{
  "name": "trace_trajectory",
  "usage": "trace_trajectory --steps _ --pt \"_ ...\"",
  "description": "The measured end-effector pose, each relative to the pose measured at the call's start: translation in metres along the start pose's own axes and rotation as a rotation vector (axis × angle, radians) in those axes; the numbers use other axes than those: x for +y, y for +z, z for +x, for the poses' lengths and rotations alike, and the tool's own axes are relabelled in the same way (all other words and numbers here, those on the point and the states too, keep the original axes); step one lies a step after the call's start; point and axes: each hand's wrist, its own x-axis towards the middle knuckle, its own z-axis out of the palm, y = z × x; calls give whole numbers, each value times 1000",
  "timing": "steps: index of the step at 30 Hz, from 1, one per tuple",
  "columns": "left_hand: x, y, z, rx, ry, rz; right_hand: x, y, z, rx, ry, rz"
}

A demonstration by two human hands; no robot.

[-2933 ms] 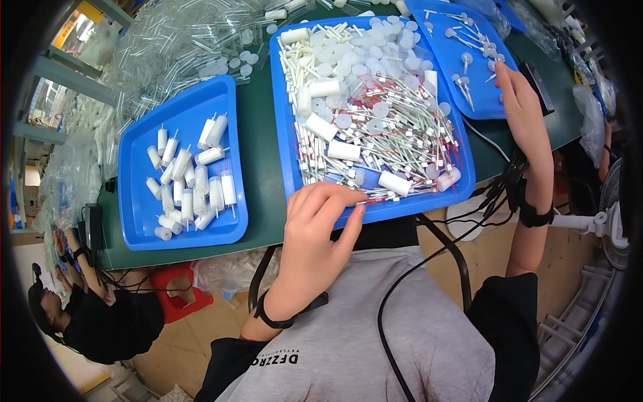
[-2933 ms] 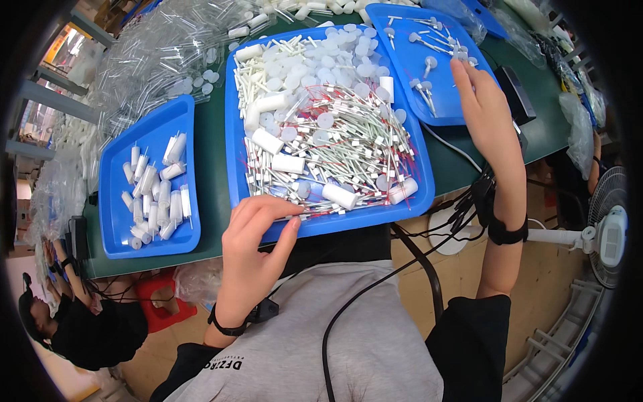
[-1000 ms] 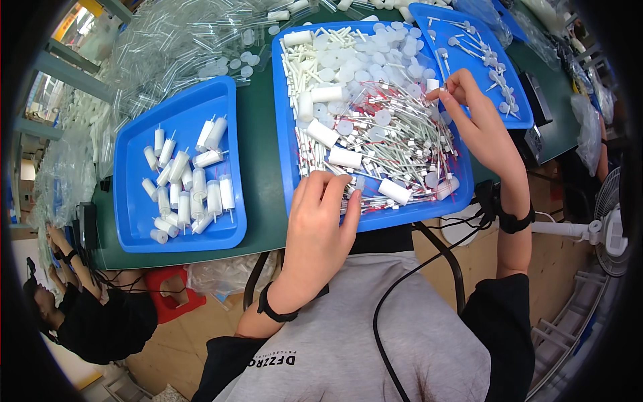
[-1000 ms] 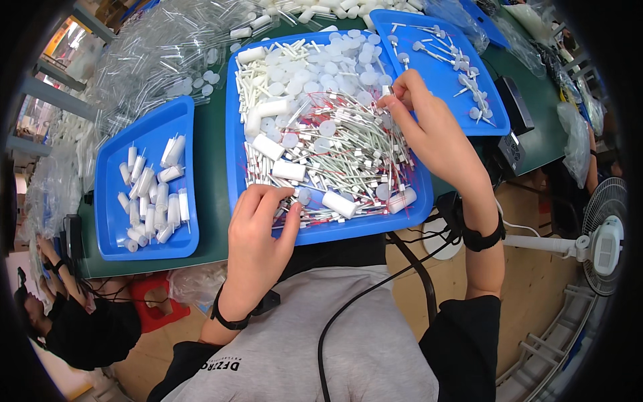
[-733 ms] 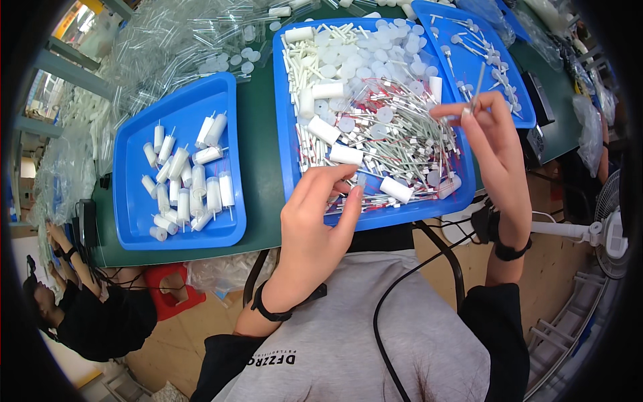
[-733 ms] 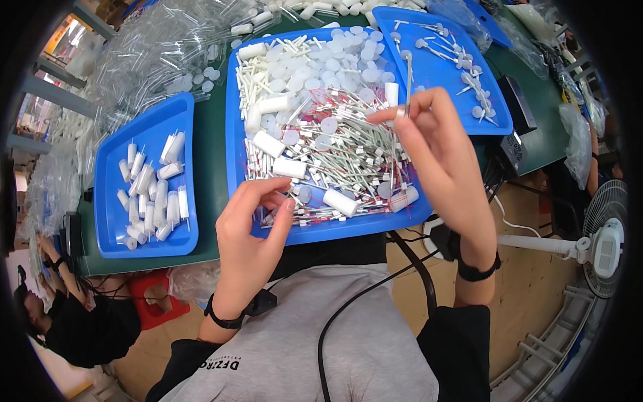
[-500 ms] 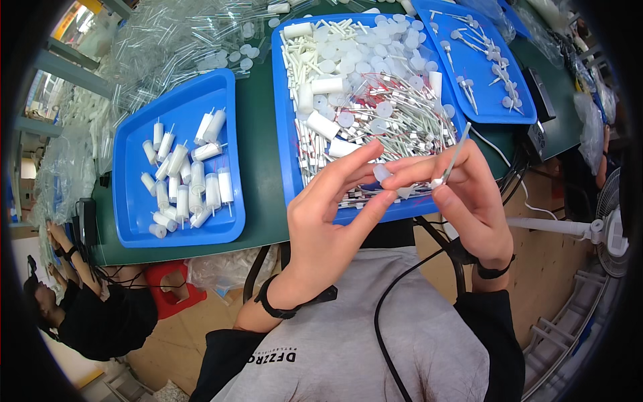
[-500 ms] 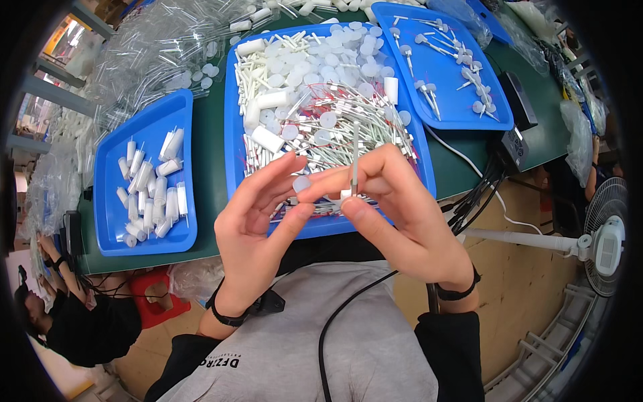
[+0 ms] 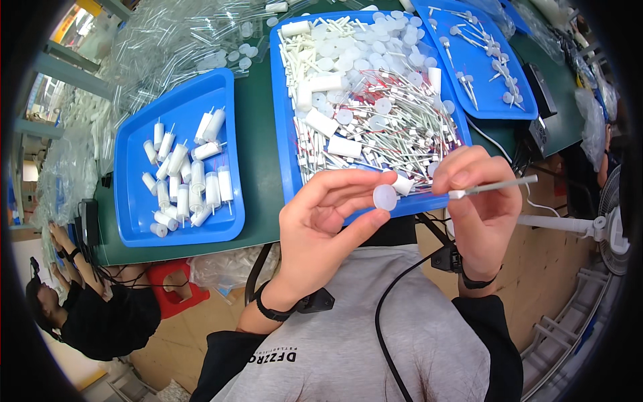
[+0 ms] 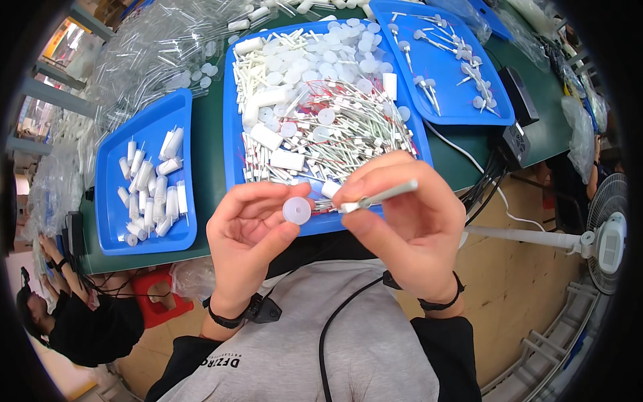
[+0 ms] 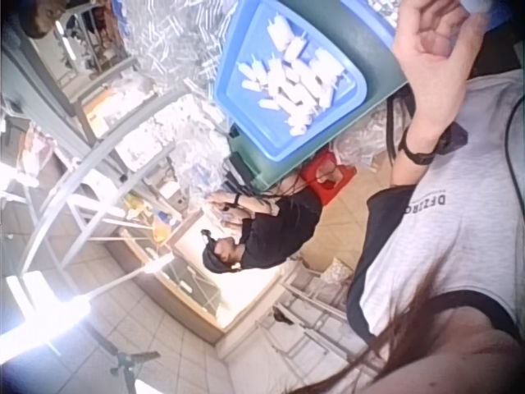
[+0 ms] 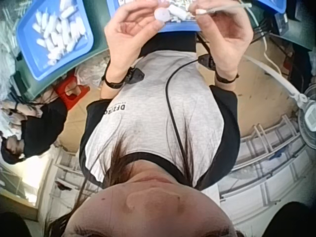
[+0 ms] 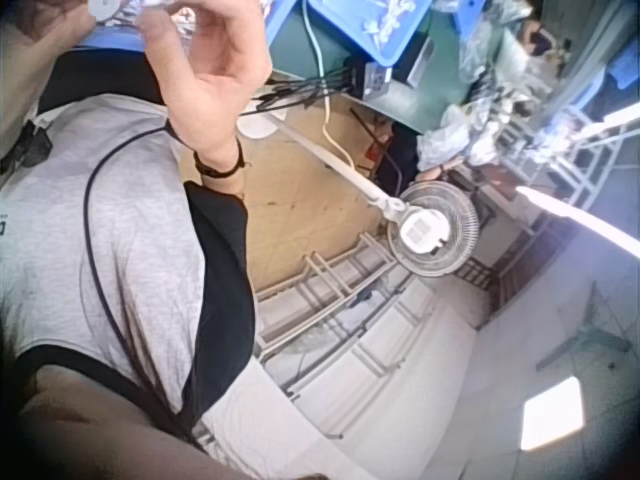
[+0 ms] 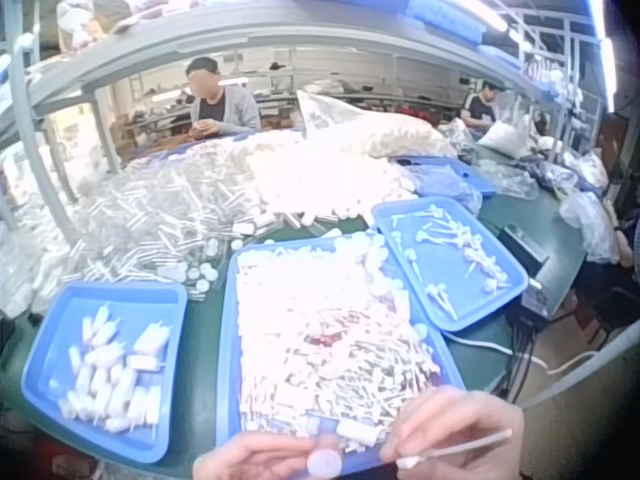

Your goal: Assembling small plastic and metal tubes into circular white plastic bases at an industrial workbench.

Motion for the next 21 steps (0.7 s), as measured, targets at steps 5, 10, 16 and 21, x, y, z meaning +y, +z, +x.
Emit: trace_trajectory --steps 5,10,16,21 --pt "-2 -3 -1 -95 22 -44 0 4 -1 -74 -49 -127" --pt "-3 -6 -2 -123 42 -32 5 8 -2 -73 -24 -102" --pt "-6 -8 -1 -124 50 -13 13 10 -5 -28 -58 -82" --pt "-5 -9 1 -95 42 -27 16 11 -9 -82 -66 -117"
